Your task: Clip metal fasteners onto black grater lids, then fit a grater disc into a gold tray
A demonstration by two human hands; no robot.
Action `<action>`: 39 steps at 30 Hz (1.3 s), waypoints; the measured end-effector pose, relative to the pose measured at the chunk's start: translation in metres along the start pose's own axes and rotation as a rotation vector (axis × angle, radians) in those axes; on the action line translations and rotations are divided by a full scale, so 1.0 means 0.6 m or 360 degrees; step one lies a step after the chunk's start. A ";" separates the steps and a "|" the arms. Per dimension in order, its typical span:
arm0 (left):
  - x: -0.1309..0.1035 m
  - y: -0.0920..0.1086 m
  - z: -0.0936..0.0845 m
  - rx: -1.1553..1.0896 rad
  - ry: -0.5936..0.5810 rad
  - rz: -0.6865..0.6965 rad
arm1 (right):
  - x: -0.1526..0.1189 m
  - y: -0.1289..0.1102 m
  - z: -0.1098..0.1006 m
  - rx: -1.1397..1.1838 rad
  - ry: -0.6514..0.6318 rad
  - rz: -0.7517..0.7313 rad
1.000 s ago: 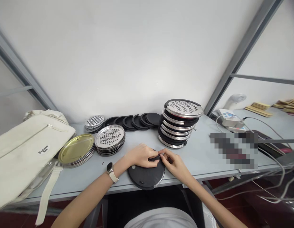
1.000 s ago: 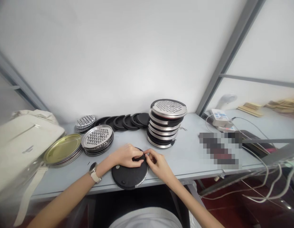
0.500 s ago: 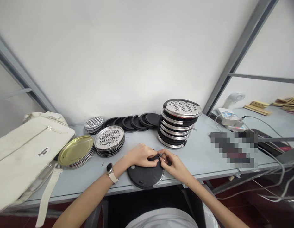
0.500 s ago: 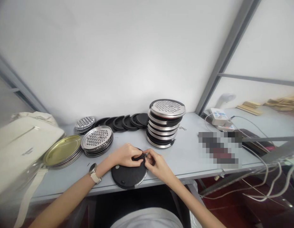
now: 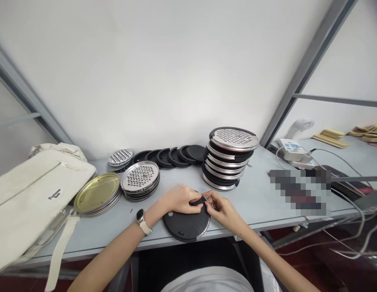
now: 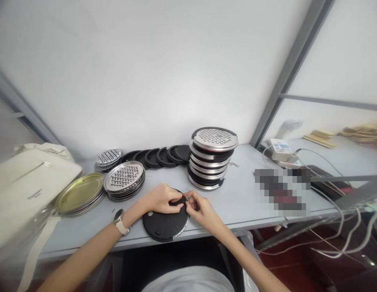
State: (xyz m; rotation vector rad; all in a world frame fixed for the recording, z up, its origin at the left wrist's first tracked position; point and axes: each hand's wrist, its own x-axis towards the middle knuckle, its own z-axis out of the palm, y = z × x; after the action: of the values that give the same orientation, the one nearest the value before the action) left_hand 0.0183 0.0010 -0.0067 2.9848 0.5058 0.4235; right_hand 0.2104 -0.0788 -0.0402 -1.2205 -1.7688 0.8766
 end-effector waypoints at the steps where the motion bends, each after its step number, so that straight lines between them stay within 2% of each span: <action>1: 0.000 0.000 0.000 -0.0002 0.0001 0.0002 | 0.000 0.000 0.000 0.0000 0.0002 -0.0003; 15: 0.001 -0.002 -0.001 0.0040 0.0020 0.0002 | 0.001 0.002 0.004 0.0039 0.0095 -0.0048; 26: 0.002 0.000 -0.006 0.0063 -0.0005 -0.0003 | 0.001 0.011 0.003 0.0098 0.0344 0.0045; 32: 0.003 0.000 -0.006 0.0069 -0.0019 -0.0004 | 0.003 0.015 0.003 0.0149 0.0368 0.0038; 39: 0.002 0.000 -0.004 0.0088 -0.0031 -0.0005 | 0.005 0.010 -0.002 0.0034 0.0392 0.0014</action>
State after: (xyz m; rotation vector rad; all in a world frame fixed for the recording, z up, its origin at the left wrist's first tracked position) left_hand 0.0189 0.0018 -0.0041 3.0375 0.5290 0.3862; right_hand 0.2133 -0.0740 -0.0445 -1.2654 -1.5544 0.7148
